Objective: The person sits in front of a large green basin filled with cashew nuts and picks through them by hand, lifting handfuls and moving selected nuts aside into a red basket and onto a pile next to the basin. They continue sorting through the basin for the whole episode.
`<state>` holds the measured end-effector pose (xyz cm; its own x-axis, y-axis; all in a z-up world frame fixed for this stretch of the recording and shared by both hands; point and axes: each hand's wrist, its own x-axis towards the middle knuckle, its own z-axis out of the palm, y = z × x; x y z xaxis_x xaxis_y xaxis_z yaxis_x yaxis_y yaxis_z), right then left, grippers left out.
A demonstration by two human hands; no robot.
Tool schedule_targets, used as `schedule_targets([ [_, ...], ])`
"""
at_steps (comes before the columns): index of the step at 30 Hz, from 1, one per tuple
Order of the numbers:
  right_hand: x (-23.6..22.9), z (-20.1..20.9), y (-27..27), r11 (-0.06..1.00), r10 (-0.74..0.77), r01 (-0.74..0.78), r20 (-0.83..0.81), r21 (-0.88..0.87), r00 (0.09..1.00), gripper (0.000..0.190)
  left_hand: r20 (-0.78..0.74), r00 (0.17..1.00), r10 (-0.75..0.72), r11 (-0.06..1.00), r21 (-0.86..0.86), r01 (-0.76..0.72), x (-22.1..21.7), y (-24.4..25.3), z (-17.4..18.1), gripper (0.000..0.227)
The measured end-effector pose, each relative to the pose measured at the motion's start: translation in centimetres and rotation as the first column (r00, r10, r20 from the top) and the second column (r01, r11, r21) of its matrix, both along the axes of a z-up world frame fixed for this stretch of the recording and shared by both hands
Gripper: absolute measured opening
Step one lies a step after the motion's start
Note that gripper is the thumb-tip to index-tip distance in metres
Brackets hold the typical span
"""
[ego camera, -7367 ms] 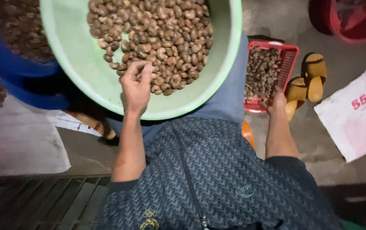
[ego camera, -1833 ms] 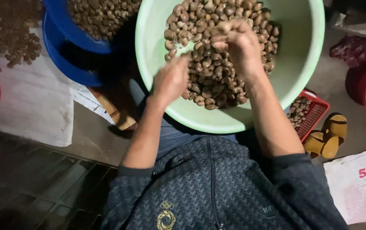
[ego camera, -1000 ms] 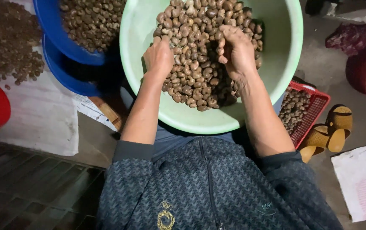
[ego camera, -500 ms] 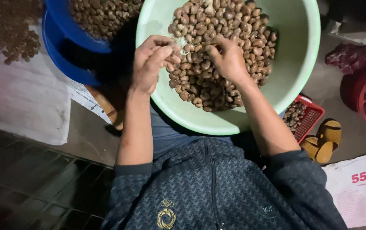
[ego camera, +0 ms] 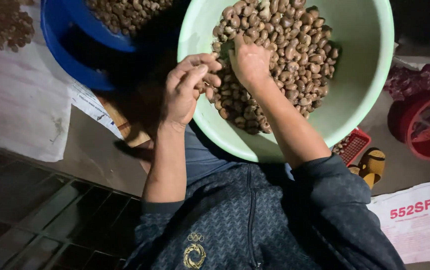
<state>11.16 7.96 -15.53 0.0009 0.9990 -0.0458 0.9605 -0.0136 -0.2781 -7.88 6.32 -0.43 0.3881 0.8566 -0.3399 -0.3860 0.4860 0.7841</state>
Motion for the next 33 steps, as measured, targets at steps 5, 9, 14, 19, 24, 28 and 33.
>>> schedule_targets([
  [5,0.3,0.3,0.2,0.999,-0.036,0.035,-0.037,-0.025,0.999,0.021,-0.067,0.996,-0.066,0.997,-0.044,0.063,0.3,-0.2,0.0,0.017],
  [9,2.4,5.2,-0.9,0.962,-0.252,0.144,-0.542,-0.233,0.802,0.017,-0.282,0.954,-0.101,0.985,0.104,0.135,1.4,0.3,-0.6,0.017],
  [14,7.2,8.8,-3.2,0.773,-0.607,0.250,-0.794,-0.583,0.025,0.018,-0.899,0.436,-0.029,0.814,0.232,0.532,4.1,2.1,-2.8,0.021],
  [19,11.7,8.2,-4.6,0.861,-0.366,0.168,-0.813,-0.481,-0.453,0.030,-0.991,-0.136,-0.003,0.723,-0.096,0.684,6.7,5.4,-9.3,0.018],
  [24,12.0,8.7,-4.9,0.754,-0.411,0.325,-0.796,-0.570,-0.444,0.034,-0.968,-0.238,0.084,0.714,-0.108,0.692,7.1,6.2,-12.7,0.033],
  [28,11.9,7.4,-5.3,0.712,-0.459,0.358,-0.786,-0.604,-0.414,0.016,-0.967,-0.231,0.105,0.690,-0.096,0.717,7.1,6.1,-12.4,0.031],
  [33,11.9,6.8,-5.2,0.714,-0.502,0.369,-0.802,-0.595,-0.323,0.013,-0.997,-0.062,0.052,0.770,0.000,0.638,7.0,5.8,-10.0,0.024],
])
